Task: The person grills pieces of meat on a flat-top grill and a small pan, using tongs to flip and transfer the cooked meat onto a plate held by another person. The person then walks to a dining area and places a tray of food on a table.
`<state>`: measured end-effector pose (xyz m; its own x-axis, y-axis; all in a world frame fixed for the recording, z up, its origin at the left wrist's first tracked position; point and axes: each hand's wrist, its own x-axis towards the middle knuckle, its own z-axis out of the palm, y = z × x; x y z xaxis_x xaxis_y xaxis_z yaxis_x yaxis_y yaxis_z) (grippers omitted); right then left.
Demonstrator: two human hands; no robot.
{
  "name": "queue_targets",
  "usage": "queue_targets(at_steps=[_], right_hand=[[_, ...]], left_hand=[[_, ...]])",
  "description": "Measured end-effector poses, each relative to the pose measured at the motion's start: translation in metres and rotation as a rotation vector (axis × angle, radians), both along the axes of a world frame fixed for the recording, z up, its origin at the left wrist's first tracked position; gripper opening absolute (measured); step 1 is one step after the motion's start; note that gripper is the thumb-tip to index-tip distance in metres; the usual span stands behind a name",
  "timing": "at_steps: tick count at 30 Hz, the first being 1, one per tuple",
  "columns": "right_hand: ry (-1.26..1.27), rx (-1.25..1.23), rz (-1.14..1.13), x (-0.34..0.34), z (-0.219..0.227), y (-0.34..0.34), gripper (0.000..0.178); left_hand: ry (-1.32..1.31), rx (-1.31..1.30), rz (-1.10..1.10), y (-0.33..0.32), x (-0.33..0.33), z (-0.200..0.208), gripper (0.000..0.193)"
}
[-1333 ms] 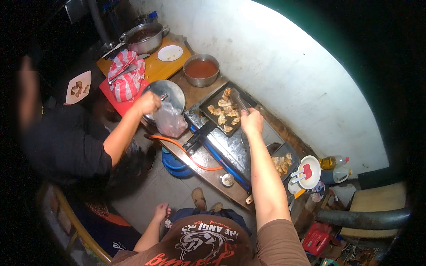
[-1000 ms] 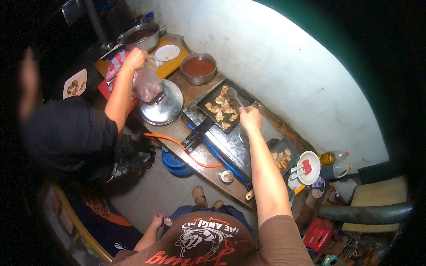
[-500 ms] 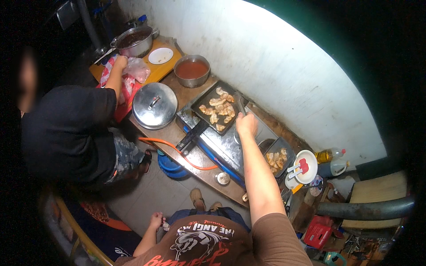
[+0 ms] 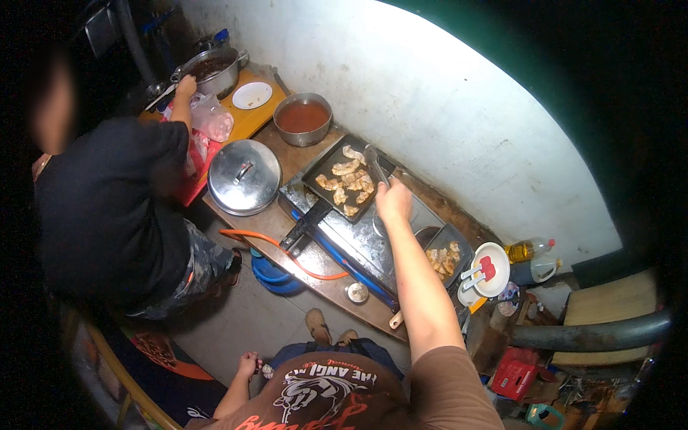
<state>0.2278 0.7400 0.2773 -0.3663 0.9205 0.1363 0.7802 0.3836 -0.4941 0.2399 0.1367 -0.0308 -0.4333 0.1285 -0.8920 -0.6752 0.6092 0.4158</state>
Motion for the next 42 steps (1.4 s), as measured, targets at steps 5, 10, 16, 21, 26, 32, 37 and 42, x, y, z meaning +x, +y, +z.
queue_targets(at_steps=[5, 10, 16, 21, 26, 32, 37, 42], right_hand=[[0.004, -0.258, -0.125, 0.013, 0.003, 0.025, 0.043], [-0.12, -0.154, -0.17, 0.016, 0.005, 0.024, 0.039], [-0.092, -0.123, -0.148, -0.004, -0.001, 0.017, 0.037], [-0.121, -0.278, -0.231, -0.006, -0.018, 0.033, 0.037], [-0.198, -0.264, -0.239, -0.011, -0.002, 0.037, 0.036], [-0.293, -0.141, -0.14, -0.024, 0.029, 0.017, 0.032], [-0.366, -0.112, -0.113, -0.021, 0.016, 0.013, 0.03], [-0.329, -0.049, -0.076, -0.015, 0.012, 0.01, 0.029]], left_hand=[[0.019, 0.028, -0.058, 0.015, -0.002, 0.0, 0.02], [0.018, 0.076, 0.039, 0.031, -0.003, 0.006, 0.02], [0.014, 0.046, -0.021, 0.024, -0.004, 0.007, 0.021], [0.034, 0.025, 0.019, 0.013, 0.004, 0.01, 0.022], [-0.054, -0.023, 0.079, 0.016, 0.01, 0.017, 0.018], [-0.014, 0.035, 0.085, 0.026, 0.002, 0.009, 0.018], [-0.027, 0.063, -0.009, 0.027, -0.003, 0.0, 0.019], [0.006, 0.021, -0.009, 0.026, 0.0, 0.007, 0.021]])
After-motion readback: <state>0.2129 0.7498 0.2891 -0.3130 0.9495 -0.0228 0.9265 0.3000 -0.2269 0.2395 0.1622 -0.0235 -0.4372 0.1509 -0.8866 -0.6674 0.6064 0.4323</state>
